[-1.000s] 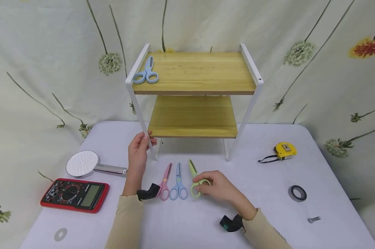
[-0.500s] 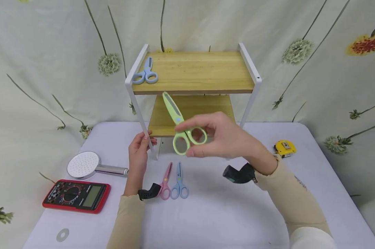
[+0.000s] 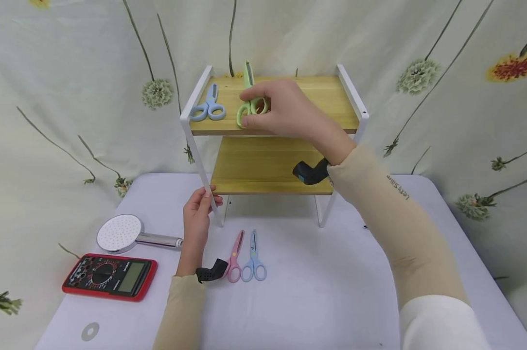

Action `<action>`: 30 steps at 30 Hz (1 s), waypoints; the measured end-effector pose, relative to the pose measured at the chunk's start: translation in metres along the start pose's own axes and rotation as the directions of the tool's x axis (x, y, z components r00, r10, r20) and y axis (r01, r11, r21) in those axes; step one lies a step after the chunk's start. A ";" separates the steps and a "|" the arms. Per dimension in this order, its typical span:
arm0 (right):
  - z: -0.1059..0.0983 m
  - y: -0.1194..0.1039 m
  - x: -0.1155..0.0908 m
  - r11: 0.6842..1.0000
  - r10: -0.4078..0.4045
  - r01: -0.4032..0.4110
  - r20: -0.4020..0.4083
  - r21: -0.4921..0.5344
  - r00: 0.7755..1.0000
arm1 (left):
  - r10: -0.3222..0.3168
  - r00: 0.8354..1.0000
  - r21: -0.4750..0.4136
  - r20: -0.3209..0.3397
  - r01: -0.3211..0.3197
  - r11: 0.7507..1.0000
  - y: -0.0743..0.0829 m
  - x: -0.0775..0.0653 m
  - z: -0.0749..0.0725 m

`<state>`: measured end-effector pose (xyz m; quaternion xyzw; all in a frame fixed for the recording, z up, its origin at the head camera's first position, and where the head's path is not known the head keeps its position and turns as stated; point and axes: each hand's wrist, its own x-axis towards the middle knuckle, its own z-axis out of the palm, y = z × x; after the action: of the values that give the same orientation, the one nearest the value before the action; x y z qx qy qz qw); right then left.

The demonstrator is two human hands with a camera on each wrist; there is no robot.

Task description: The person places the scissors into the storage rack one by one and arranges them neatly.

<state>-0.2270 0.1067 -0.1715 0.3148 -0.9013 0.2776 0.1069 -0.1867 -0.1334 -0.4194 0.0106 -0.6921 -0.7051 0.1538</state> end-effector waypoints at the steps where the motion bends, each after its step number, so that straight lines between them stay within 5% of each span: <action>1: 0.002 0.001 0.004 1.000 0.006 -0.006 0.007 -0.020 1.000 | -0.002 1.000 0.001 0.000 0.002 1.000 -0.001 0.000 0.000; 9: 0.015 0.006 0.011 0.990 0.031 -0.025 0.041 -0.138 0.999 | 0.006 1.000 -0.018 0.011 -0.006 1.000 -0.003 -0.001 0.002; 30: 0.018 0.004 0.014 0.990 0.035 -0.032 0.024 -0.135 0.999 | 0.027 1.000 -0.009 -0.006 -0.027 1.000 0.000 0.000 0.001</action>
<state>-0.2406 0.0918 -0.1829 0.2954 -0.9244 0.2140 0.1112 -0.1868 -0.1324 -0.4197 0.0027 -0.6886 -0.7061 0.1652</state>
